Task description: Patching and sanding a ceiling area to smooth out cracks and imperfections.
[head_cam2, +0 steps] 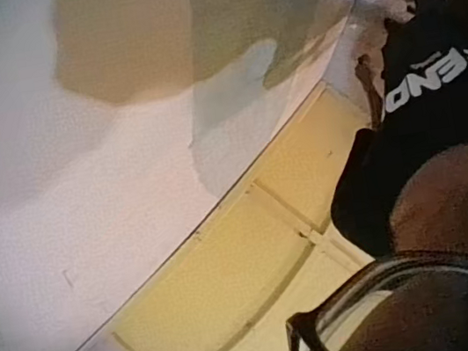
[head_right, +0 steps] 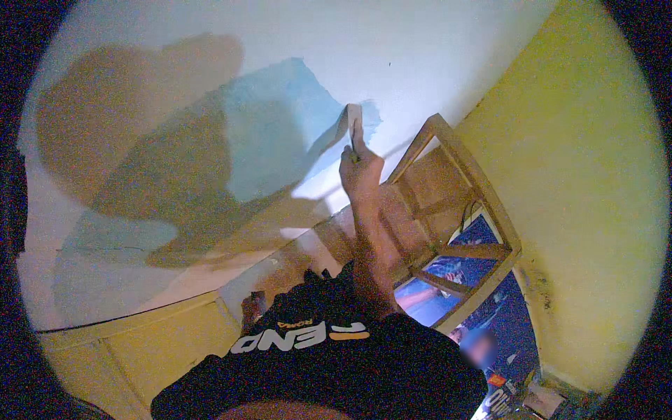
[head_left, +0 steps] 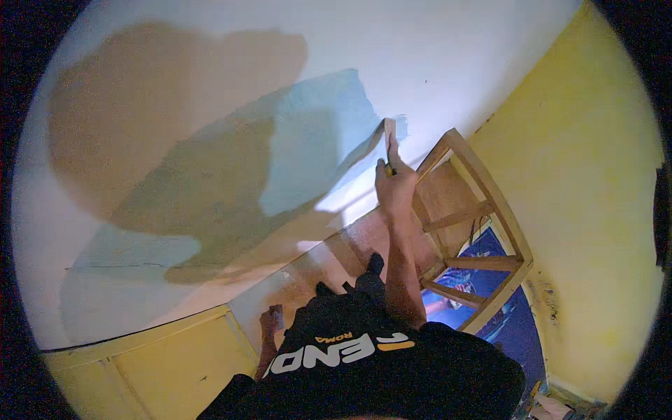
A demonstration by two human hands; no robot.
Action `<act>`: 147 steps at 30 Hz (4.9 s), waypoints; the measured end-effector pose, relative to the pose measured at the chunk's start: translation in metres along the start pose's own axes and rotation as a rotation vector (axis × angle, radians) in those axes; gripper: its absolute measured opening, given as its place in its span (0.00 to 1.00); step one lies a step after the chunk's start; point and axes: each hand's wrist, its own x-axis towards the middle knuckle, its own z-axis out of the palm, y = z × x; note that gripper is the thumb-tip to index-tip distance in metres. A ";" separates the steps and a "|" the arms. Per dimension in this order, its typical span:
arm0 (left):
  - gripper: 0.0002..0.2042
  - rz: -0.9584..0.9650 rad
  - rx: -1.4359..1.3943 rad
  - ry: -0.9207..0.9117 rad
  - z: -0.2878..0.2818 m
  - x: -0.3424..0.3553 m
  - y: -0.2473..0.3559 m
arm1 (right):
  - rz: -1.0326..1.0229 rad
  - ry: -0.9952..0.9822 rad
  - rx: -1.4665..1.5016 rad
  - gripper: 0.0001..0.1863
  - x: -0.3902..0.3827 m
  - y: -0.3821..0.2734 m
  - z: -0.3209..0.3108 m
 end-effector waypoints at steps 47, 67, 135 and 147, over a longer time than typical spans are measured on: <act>0.16 0.004 0.141 -0.040 0.017 0.004 -0.014 | 0.118 -0.052 -0.082 0.32 0.002 -0.023 -0.010; 0.15 0.086 0.197 -0.084 0.026 -0.009 -0.006 | 0.144 -0.101 -0.045 0.31 -0.004 -0.034 -0.014; 0.17 -0.057 0.155 -0.092 0.018 -0.016 -0.019 | 0.148 -0.068 -0.001 0.31 0.001 -0.027 -0.014; 0.19 -0.188 -0.097 -0.125 0.014 -0.028 -0.028 | 0.227 -0.102 -0.036 0.30 0.019 -0.031 -0.020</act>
